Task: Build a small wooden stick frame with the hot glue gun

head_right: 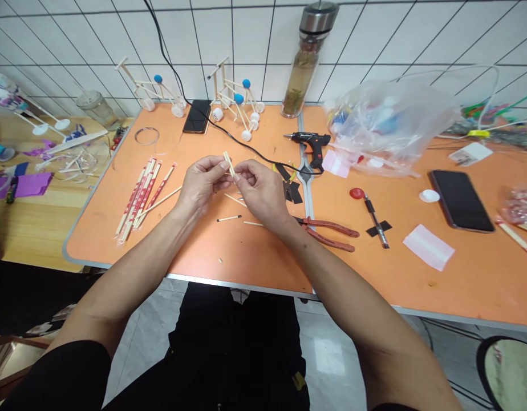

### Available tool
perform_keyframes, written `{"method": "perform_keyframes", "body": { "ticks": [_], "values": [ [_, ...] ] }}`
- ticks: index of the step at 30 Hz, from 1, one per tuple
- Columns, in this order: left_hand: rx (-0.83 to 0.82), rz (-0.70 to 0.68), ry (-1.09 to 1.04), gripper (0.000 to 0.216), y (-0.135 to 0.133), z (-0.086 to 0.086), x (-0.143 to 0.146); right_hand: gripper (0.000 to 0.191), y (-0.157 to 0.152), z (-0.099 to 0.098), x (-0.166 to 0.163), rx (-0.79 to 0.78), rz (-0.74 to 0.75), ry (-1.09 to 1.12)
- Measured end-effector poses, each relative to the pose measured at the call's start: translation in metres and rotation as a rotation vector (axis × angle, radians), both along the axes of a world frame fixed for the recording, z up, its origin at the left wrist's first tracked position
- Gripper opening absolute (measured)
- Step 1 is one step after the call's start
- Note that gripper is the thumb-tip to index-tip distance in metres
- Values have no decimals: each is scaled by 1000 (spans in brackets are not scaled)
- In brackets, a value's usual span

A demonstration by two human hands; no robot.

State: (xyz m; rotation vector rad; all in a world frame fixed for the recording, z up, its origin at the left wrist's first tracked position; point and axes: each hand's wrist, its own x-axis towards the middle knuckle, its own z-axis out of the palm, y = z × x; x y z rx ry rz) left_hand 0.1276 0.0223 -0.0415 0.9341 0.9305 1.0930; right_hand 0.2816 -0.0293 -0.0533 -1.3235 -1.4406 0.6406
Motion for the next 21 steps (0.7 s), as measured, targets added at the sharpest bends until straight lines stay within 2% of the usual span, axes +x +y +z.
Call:
{"method": "perform_keyframes", "body": {
  "ticks": [6,13,21],
  "values": [
    [-1,11,-14,27,0,-1,1,16,3,-5,1,44,0,13],
    [-6,-7,-25,18,-1,-1,0,15,4,-8,2,59,8,26],
    [-23,-3,4,27,-2,1,1,11,3,-4,2,38,11,15]
  ]
}}
